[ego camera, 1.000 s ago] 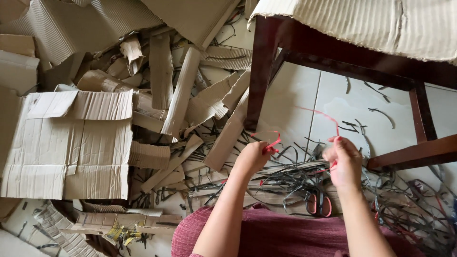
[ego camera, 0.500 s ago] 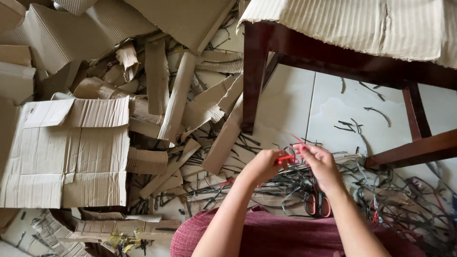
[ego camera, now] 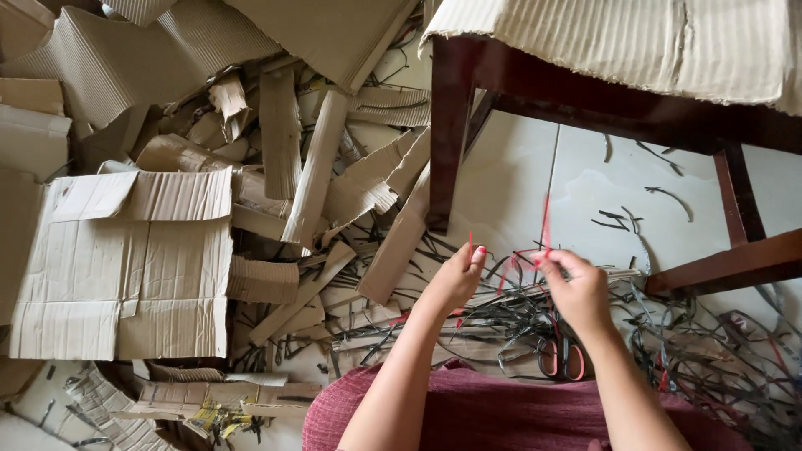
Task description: Rolling a piece of corrugated cardboard into a tube and securing it by tying a red ribbon around it.
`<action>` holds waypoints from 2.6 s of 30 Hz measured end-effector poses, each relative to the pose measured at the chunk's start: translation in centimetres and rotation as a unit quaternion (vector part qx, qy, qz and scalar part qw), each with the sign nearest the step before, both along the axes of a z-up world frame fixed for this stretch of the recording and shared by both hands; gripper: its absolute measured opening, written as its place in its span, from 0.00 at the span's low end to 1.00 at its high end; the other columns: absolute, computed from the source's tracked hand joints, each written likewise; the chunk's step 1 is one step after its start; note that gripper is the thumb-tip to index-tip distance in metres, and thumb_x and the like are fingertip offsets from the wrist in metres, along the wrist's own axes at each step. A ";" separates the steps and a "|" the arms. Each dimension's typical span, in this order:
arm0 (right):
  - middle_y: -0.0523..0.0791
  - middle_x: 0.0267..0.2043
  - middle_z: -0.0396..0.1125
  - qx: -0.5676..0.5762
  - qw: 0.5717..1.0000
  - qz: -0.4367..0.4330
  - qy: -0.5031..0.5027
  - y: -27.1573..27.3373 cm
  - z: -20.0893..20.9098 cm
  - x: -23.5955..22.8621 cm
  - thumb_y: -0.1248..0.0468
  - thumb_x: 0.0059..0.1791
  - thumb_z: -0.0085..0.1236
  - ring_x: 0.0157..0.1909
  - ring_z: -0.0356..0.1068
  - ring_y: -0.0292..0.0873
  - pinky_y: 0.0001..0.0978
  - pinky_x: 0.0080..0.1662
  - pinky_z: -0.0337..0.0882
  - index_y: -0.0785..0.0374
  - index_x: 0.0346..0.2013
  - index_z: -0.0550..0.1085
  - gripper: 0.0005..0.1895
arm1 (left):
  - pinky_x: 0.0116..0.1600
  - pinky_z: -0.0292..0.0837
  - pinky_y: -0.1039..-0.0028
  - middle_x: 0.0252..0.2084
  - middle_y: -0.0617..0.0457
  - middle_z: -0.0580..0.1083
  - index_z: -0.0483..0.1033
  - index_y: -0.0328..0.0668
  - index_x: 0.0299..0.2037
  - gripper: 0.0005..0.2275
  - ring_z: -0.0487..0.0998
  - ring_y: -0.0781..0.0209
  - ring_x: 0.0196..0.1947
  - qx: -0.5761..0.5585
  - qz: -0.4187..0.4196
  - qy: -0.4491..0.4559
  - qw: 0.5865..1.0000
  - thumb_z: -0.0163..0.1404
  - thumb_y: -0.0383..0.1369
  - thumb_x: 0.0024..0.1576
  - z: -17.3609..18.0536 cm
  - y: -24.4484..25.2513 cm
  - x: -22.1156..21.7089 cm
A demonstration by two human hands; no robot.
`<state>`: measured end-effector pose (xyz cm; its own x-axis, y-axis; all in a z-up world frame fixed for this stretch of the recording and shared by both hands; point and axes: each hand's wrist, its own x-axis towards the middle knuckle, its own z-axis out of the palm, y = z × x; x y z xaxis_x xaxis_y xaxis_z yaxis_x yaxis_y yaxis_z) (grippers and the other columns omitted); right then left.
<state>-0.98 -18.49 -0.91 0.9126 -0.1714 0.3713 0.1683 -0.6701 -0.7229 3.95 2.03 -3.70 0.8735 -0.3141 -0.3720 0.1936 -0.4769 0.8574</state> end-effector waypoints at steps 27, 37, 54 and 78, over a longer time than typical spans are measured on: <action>0.43 0.25 0.76 0.063 0.990 0.007 0.128 0.1 -2.4 0.2 0.64 0.53 0.62 0.31 0.74 0.36 0.34 0.42 0.74 0.52 0.39 0.84 0.05 | 0.58 0.71 0.59 0.48 0.48 0.80 0.76 0.43 0.48 0.13 0.79 0.50 0.53 -0.166 0.061 -0.067 0.982 0.55 0.41 0.60 3.7 0.5 -1.0; 0.48 0.39 0.77 -0.012 0.997 0.059 0.041 -2.0 -8.4 1.7 0.71 0.50 0.62 0.48 0.76 0.52 0.41 0.50 0.74 0.57 0.39 0.83 0.06 | 0.57 0.74 0.54 0.57 0.48 0.72 0.76 0.61 0.55 0.13 0.75 0.40 0.57 0.392 0.227 -0.176 0.874 0.51 0.40 0.61 -6.1 11.5 0.7; 0.45 0.35 0.78 -0.315 0.793 0.286 0.436 -0.4 -12.7 -6.8 0.58 0.43 0.58 0.47 0.77 0.53 0.45 0.51 0.73 0.52 0.25 0.82 0.07 | 0.50 0.75 0.51 0.37 0.48 0.79 0.67 0.65 0.54 0.20 0.81 0.38 0.40 0.071 0.414 -0.215 0.882 0.51 0.28 0.53 10.9 12.5 -10.9; 0.59 0.55 0.64 -0.170 0.929 0.245 0.217 16.3 -18.6 7.5 0.63 0.48 0.57 0.59 0.66 0.64 0.50 0.58 0.69 0.60 0.34 0.80 0.07 | 0.72 0.63 0.64 0.35 0.66 0.82 0.83 0.57 0.39 0.08 0.78 0.56 0.58 -0.086 0.447 -0.550 0.700 0.61 0.27 0.55 12.0 17.0 -4.5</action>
<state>6.51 -2.20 -19.54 0.9264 0.3648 -0.0932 0.2560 -0.7918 -0.5545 -0.58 18.99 8.34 0.4782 0.5837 0.6563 -0.4735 -0.4580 0.7524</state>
